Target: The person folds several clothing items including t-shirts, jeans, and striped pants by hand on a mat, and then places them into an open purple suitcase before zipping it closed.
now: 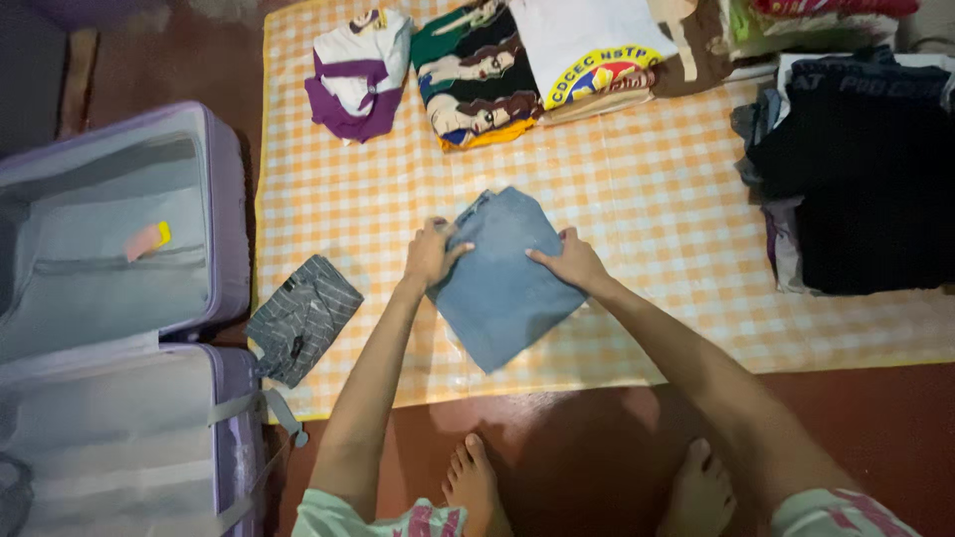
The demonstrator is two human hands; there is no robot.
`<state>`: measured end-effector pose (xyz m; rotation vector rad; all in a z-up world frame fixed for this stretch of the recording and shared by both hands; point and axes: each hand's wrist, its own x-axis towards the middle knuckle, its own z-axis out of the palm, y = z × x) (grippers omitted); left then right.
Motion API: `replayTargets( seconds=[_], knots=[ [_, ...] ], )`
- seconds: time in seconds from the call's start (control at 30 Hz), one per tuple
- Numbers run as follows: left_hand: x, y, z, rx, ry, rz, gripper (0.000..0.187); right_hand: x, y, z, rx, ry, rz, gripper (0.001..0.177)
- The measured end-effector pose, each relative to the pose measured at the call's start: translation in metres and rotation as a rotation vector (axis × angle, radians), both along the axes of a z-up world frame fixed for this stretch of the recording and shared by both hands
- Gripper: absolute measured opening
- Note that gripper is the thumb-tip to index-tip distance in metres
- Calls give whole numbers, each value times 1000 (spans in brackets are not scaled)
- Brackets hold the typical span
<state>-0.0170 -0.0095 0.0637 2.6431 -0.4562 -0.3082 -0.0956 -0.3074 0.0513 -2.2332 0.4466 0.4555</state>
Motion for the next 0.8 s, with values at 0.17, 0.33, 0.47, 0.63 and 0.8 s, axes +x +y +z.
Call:
replayTargets(
  seconds=[0.17,0.33,0.47,0.63,0.8],
  knots=[
    [10,-1,-23,113,9,106,59,22,9,-52,-6,103,191,86],
    [8,-3,-4,64,112,-51,63,5,12,-25,514,-26,100,74],
    [3,-25,29,15,126,-122,56,-14,-2,3,773,95,-41,66],
    [21,-71,67,-626,158,-124,39,-2,-92,26,687,165,-175,60],
    [10,-96,106,-895,377,-272,54,33,-243,75,576,69,-376,64]
  ],
)
